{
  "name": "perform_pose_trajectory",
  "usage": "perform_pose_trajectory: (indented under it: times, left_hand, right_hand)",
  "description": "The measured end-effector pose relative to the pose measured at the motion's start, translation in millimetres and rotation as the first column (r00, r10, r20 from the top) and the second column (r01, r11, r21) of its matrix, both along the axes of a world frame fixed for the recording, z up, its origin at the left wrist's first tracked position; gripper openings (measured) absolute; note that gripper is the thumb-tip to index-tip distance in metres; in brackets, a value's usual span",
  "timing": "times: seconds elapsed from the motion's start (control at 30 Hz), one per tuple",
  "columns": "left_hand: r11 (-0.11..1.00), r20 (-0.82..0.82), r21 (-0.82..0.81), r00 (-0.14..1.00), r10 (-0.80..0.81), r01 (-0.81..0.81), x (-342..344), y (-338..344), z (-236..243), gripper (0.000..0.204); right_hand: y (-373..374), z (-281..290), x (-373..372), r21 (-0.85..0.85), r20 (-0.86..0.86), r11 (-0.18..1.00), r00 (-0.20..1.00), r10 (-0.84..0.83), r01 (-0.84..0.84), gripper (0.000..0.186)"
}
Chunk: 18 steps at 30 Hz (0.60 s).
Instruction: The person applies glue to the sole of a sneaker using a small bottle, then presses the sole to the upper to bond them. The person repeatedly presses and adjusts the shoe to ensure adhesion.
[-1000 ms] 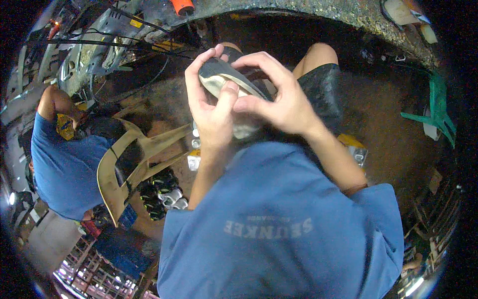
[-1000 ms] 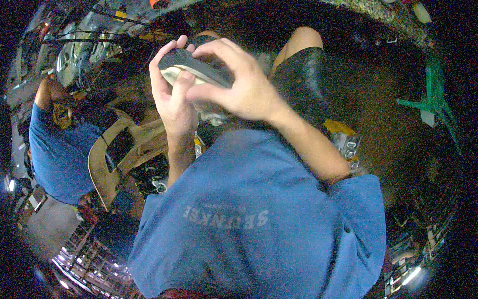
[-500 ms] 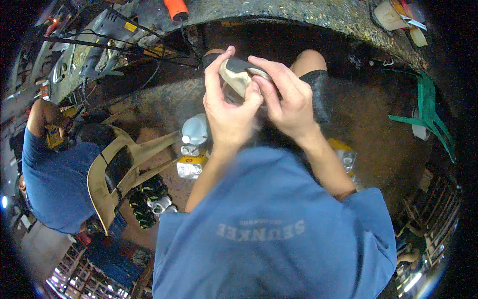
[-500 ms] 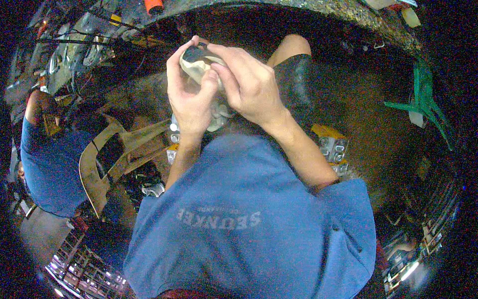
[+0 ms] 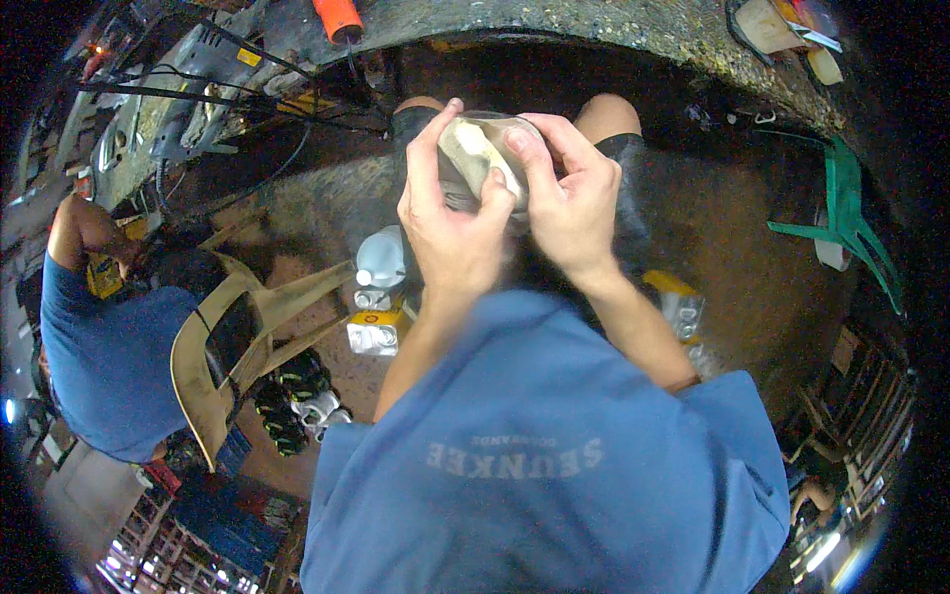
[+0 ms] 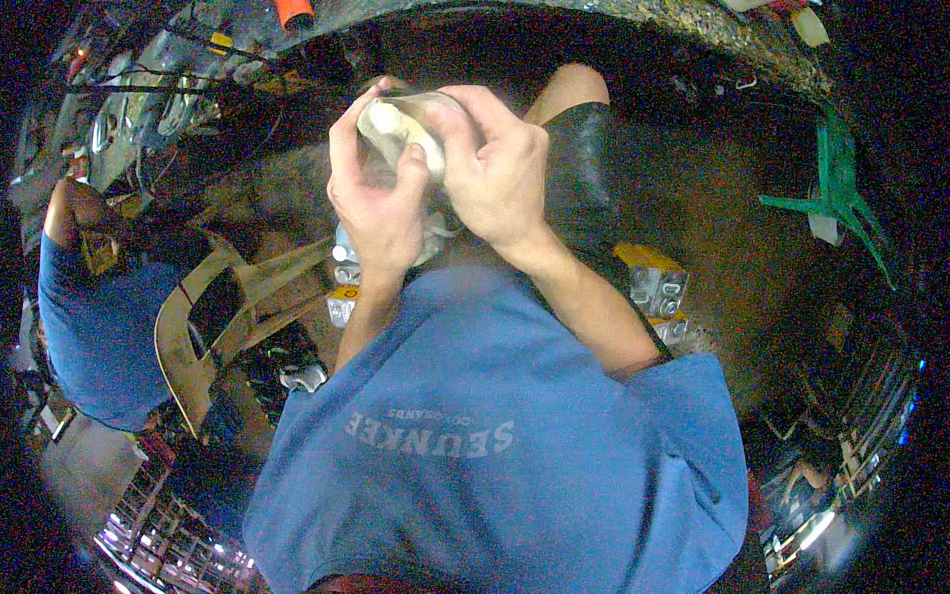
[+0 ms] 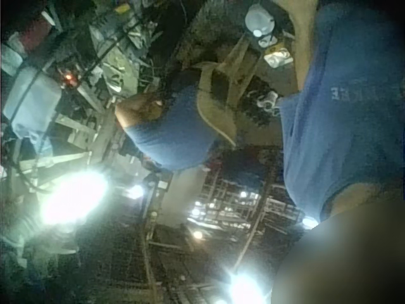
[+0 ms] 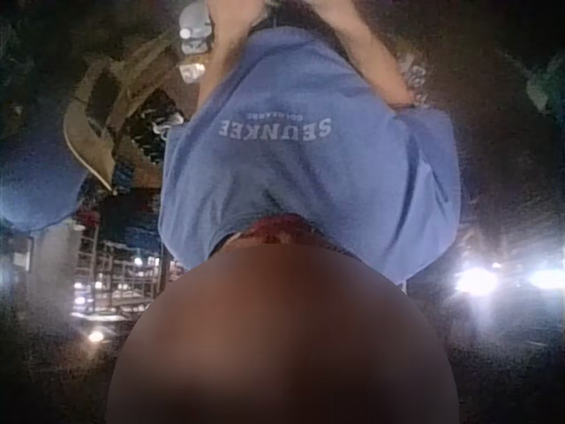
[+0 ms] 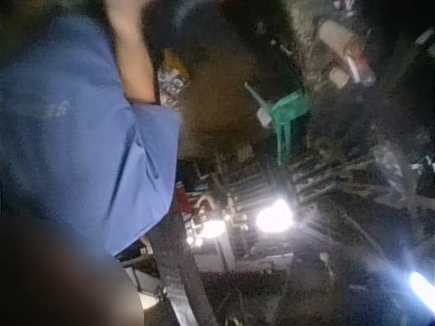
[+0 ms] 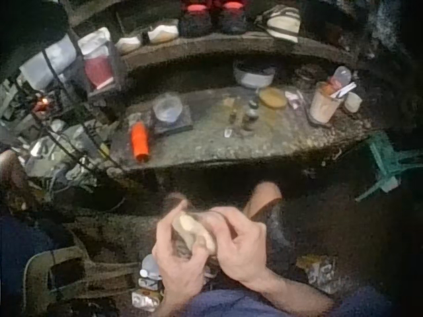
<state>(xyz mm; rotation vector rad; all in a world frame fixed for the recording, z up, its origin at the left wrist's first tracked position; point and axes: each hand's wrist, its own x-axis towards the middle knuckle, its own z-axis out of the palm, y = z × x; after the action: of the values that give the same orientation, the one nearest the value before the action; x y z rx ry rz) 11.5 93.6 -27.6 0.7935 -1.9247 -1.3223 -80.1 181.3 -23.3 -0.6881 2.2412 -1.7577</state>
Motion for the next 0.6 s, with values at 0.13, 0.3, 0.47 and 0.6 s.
perform_pose_trajectory:
  times: [0.13,0.3,0.47,0.6]
  left_hand:
    - [0.999,-0.052,0.009,0.998,-0.034,0.035,-2.0,-4.6,-0.9,0.066]
    - [0.962,0.007,-0.273,1.0,0.022,-0.019,-2.8,-8.1,-2.0,0.068]
    - [1.0,-0.074,-0.017,0.997,0.004,-0.005,-4.5,-3.7,-5.0,0.063]
    - [1.0,-0.181,0.013,0.983,0.017,-0.015,-7.7,-3.4,-5.3,0.062]
  right_hand:
    - [0.3,-1.2,-0.6,-0.034,-0.062,0.998,0.996,0.059,-0.061,0.018]
    - [-2.6,-1.2,2.2,-0.095,-0.137,0.995,0.99,0.027,-0.041,0.015]
    - [0.0,3.0,-1.7,-0.038,-0.231,0.998,0.972,0.035,-0.045,0.013]
    - [0.2,4.7,-5.4,-0.016,-0.239,0.999,0.97,0.042,-0.047,0.015]
